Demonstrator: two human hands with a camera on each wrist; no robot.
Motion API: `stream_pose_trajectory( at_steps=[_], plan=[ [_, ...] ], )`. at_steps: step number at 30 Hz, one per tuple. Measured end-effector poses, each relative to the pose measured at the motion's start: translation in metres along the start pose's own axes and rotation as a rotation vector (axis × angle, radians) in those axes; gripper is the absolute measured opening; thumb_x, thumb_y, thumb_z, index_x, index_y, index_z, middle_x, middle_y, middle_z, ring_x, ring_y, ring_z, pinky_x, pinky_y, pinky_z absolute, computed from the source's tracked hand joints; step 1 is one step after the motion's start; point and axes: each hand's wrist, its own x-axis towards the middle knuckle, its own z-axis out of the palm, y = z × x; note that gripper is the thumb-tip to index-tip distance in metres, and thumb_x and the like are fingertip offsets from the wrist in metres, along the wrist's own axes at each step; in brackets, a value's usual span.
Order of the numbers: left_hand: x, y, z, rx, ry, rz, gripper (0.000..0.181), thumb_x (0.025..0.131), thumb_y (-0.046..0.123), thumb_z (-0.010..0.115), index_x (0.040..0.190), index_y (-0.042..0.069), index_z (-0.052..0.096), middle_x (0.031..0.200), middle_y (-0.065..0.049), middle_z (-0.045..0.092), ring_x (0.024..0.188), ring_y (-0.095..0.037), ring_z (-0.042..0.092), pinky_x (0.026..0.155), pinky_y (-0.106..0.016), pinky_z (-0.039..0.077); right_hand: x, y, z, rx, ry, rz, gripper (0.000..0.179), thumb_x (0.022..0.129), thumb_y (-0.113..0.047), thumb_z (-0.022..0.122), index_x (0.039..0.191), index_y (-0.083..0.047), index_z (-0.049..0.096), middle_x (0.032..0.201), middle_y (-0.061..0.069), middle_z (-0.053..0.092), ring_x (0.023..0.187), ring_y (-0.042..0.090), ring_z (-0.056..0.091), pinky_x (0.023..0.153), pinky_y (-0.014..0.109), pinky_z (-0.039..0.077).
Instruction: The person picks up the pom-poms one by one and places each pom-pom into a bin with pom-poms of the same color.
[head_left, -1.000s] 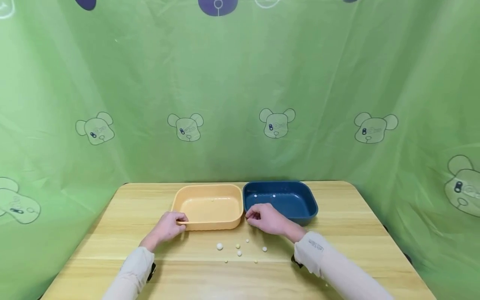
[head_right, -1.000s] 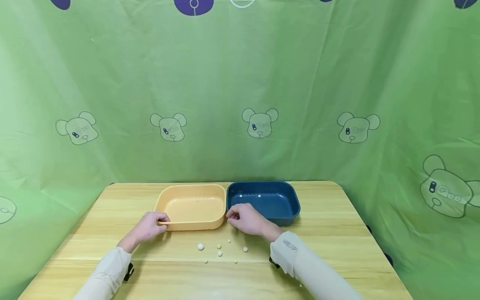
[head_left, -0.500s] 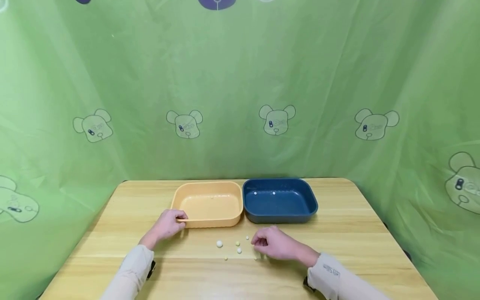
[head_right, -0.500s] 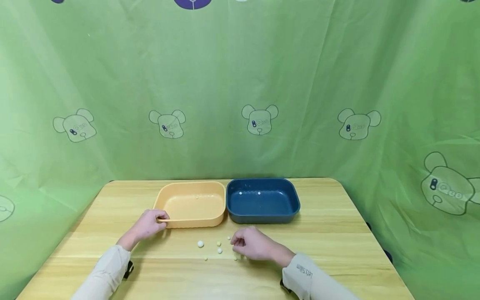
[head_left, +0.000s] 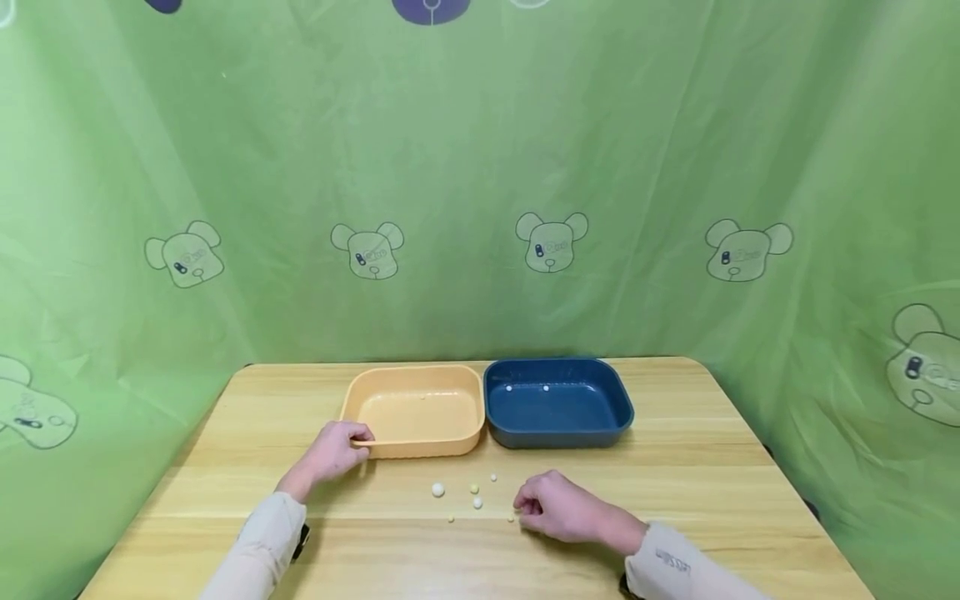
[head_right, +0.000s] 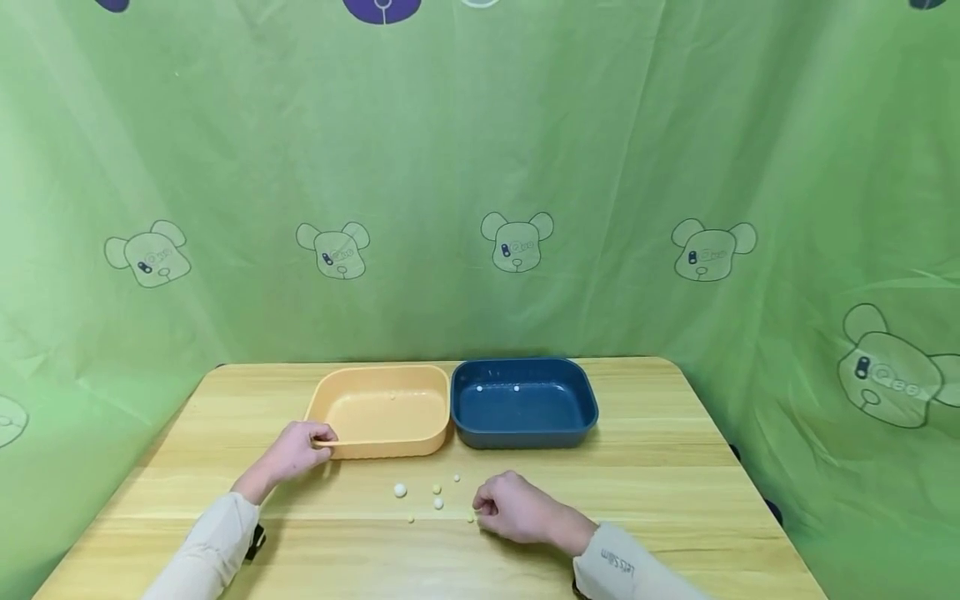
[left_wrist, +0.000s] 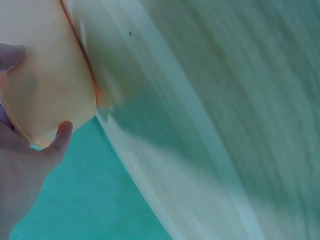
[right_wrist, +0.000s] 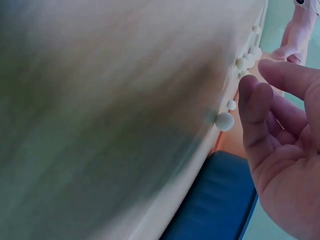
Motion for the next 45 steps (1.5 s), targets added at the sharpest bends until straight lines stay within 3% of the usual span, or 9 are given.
stream_pose_trajectory(
  at_steps=[9,16,34,45],
  plan=[
    [-0.001,-0.002,0.002,-0.007,0.004,-0.017,0.017,0.074,0.0,0.067,0.077,0.017,0.067,0.077,0.006,0.06,0.074,-0.012,0.053,0.071,-0.034,0.046,0.005,0.0,0.007,-0.059,0.01,-0.038,0.008,0.078,-0.005,0.07,0.085,-0.007,0.069,0.069,-0.016,0.052,0.063,-0.004,0.048,0.058,0.017,0.044],
    [-0.001,0.0,0.0,-0.006,0.005,-0.012,0.016,0.074,0.001,0.067,0.077,0.017,0.067,0.076,0.007,0.06,0.074,-0.012,0.053,0.071,-0.034,0.046,0.007,0.003,0.007,-0.073,-0.013,-0.009,0.008,0.079,-0.007,0.071,0.087,-0.008,0.07,0.064,-0.017,0.049,0.059,-0.004,0.046,0.06,0.018,0.044],
    [-0.002,0.002,0.0,-0.004,0.01,-0.014,0.018,0.073,0.0,0.067,0.075,0.017,0.066,0.076,0.008,0.061,0.074,-0.012,0.053,0.072,-0.034,0.045,0.011,0.003,0.008,0.026,-0.012,0.038,0.009,0.075,-0.007,0.074,0.082,-0.012,0.072,0.062,-0.015,0.052,0.058,-0.004,0.047,0.058,0.018,0.043],
    [-0.002,0.0,0.002,0.007,0.015,-0.001,0.016,0.072,-0.001,0.067,0.075,0.015,0.067,0.076,0.007,0.06,0.073,-0.012,0.052,0.07,-0.034,0.045,0.01,0.005,0.01,0.033,-0.006,0.02,0.008,0.075,-0.007,0.074,0.08,-0.012,0.071,0.06,-0.016,0.052,0.056,-0.004,0.047,0.057,0.018,0.043]
  ],
)
